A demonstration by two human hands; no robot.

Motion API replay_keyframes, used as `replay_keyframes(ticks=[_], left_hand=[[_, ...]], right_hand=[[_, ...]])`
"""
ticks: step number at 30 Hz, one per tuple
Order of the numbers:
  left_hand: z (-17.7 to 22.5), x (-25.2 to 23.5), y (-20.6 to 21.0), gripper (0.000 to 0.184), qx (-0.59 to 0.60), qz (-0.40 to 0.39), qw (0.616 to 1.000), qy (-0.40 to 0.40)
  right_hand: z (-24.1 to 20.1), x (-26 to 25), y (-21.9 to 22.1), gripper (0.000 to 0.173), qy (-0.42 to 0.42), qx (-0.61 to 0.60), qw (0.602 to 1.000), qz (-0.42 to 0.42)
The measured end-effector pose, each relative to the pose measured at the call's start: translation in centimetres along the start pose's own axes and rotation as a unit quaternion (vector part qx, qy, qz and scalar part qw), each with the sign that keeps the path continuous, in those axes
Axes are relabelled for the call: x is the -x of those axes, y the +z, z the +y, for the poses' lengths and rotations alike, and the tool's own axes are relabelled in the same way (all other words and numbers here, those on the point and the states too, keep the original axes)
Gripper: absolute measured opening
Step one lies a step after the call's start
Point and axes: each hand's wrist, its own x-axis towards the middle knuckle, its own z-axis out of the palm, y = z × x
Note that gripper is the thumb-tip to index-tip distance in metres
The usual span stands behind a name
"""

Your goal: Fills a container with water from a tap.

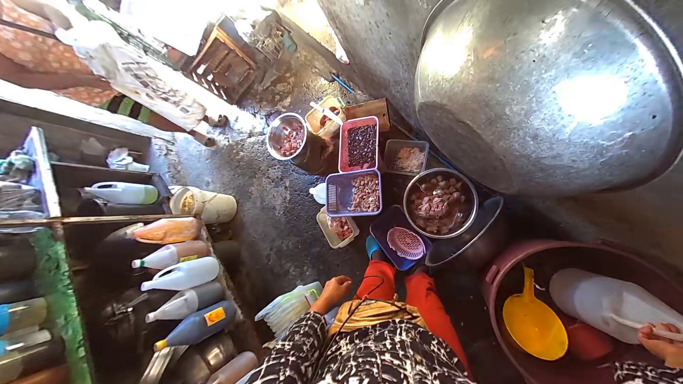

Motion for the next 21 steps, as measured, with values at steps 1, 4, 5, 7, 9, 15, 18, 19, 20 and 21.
replay_keyframes(ticks=[1,4,5,7,9,15,18,19,20,21], left_hand=[[0.0,0.0,0.0,0.035,-0.001,-0.001,1.0,0.0],[0.1,0.0,0.0,0.035,-0.006,-0.005,1.0,0.0],[0.1,0.1,0.0,0.035,-0.005,-0.004,1.0,0.002],[0.2,0.1,0.0,0.034,-0.002,-0.002,1.0,0.001],[0.3,0.1,0.1,0.035,-0.001,-0.004,1.0,-0.003],[0.5,0.1,0.0,0.034,-0.007,-0.002,1.0,0.001],[0.4,-0.1,0.0,0.034,-0.007,-0.005,1.0,-0.003],[0.4,-0.1,-0.1,0.034,-0.006,-0.004,1.0,-0.005],[0.4,0.0,0.0,0.034,-0.006,-0.003,1.0,-0.004],[0.4,0.0,0.0,0.034,-0.007,-0.003,1.0,-0.003]], right_hand=[[0.0,-0.1,-0.1,0.034,-0.001,-0.002,1.0,0.001],[0.0,0.7,0.3,0.031,0.0,0.007,1.0,0.001],[0.0,0.9,0.3,0.031,-0.003,0.012,1.0,-0.002],[0.0,0.9,0.2,0.032,-0.006,0.014,1.0,-0.006],[-0.1,1.0,0.4,0.032,-0.001,0.013,1.0,-0.001],[-0.3,1.7,0.6,0.028,0.001,0.046,0.999,0.008],[-0.2,1.9,0.7,0.03,-0.005,0.039,0.999,0.004],[-0.2,1.8,0.6,0.03,-0.004,0.038,0.999,0.005],[-0.2,1.8,0.6,0.029,-0.004,0.037,0.999,0.007],[-0.1,1.9,0.7,0.029,-0.007,0.036,0.999,0.012]])
